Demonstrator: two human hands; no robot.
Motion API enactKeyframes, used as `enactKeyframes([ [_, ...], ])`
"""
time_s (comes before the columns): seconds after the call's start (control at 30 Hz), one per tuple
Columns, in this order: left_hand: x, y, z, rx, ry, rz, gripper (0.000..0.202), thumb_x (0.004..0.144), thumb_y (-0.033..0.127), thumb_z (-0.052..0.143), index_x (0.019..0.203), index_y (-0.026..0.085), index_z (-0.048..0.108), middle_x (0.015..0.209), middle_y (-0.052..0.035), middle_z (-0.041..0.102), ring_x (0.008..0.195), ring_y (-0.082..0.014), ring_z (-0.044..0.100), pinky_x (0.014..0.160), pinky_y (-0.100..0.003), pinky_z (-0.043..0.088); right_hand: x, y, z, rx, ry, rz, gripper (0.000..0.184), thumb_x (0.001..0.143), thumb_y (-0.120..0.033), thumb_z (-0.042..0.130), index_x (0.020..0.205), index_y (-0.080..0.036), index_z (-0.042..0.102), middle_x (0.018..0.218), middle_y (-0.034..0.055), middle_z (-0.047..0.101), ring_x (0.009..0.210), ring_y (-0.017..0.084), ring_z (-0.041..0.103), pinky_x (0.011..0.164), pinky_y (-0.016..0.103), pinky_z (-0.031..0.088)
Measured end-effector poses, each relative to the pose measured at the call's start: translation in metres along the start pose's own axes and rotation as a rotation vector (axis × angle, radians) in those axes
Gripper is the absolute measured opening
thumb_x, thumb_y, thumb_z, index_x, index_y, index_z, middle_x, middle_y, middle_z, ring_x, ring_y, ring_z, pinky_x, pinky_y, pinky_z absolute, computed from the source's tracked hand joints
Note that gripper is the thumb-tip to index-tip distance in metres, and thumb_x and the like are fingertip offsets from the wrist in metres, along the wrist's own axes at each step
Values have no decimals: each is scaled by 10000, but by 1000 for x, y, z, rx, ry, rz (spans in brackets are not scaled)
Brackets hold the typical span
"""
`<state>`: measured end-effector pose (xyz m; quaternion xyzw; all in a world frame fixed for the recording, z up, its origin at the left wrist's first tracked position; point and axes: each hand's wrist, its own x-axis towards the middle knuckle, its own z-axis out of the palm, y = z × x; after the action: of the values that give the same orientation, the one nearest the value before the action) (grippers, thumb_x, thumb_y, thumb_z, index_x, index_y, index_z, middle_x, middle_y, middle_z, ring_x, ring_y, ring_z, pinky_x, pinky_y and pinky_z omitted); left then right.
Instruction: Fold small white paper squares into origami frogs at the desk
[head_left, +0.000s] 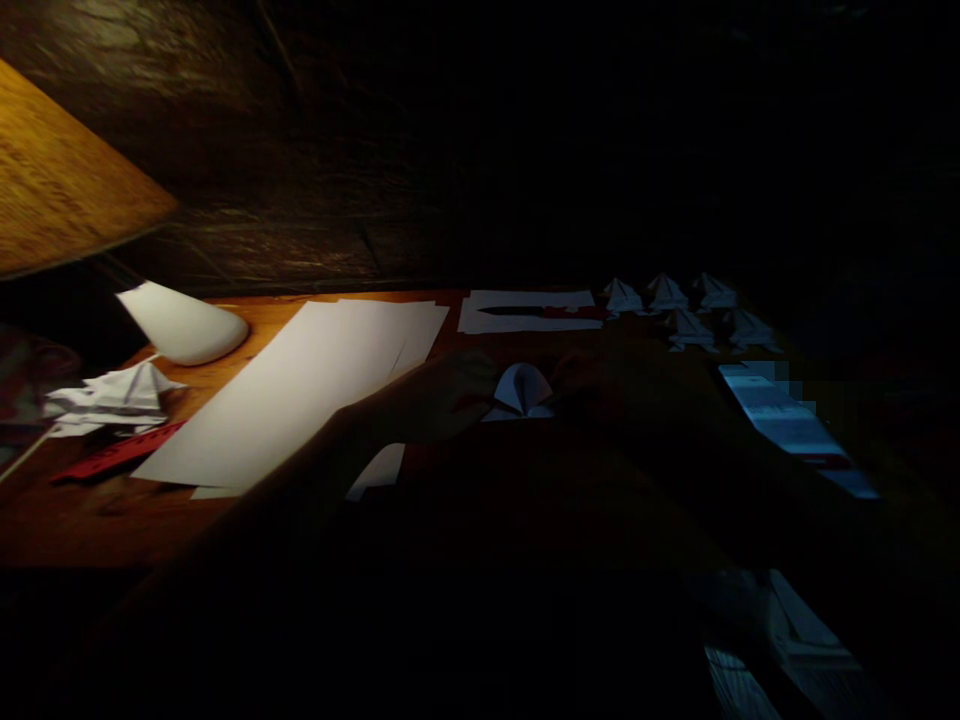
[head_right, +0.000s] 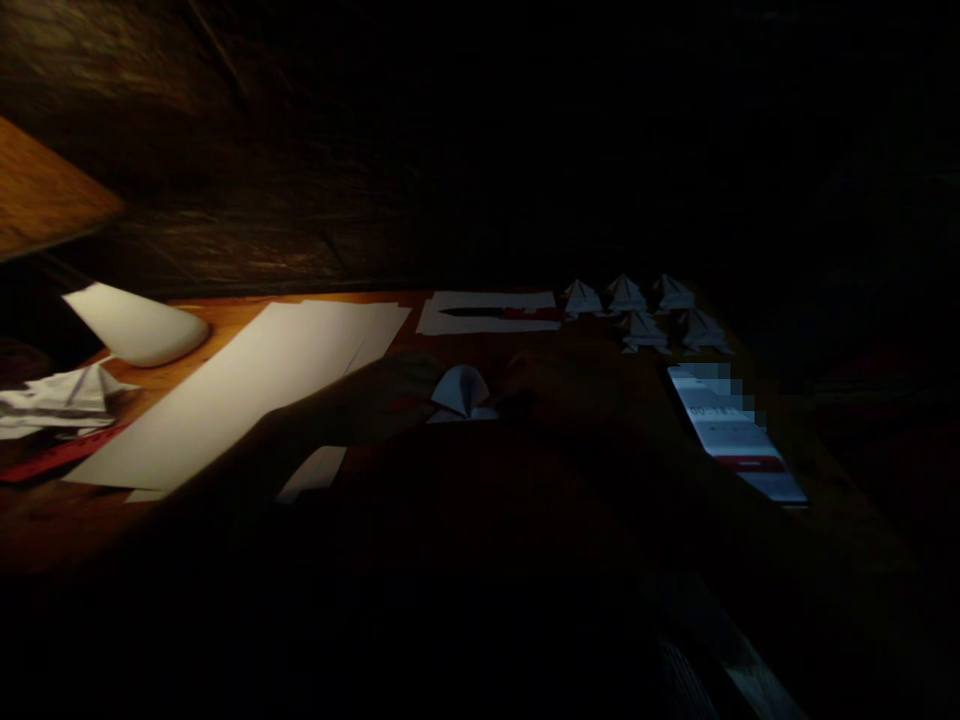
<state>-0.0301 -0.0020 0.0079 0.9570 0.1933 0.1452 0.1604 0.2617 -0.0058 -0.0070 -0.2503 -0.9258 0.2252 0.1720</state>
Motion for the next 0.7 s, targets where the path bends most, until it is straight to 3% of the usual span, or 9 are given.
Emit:
enactKeyframes([
  [0.17, 0, -1, 1, 7, -8, 13, 319, 892, 79, 541, 1119, 255, 680, 1104, -28, 714, 1092, -218, 608, 981, -382, 479, -1, -3, 1, 7, 8, -15, 456, 872, -69, 616, 1229, -321, 747, 1218, 25, 737, 1129, 225, 631, 981, 391, 479],
  [0.33, 0, -1, 0, 12, -19, 5, 272, 916, 110, 528, 1075, 250, 698, 1064, -38, 719, 1087, -225, 607, 975, -394, 475, -3, 0, 4, -37, 5, 79, 470, 865, -104, 659, 1287, -302, 719, 1242, 78, 683, 1111, 247, 633, 976, 424, 493],
  [0.7, -1, -4, 2, 18, -12, -18, 207, 909, 130, 530, 1017, 224, 680, 1036, -45, 694, 1040, -216, 602, 914, -356, 486, -1, -6, 4, 22, 62, 27, 399, 849, -85, 658, 1187, -274, 754, 1151, 65, 722, 1076, 240, 644, 944, 409, 517],
])
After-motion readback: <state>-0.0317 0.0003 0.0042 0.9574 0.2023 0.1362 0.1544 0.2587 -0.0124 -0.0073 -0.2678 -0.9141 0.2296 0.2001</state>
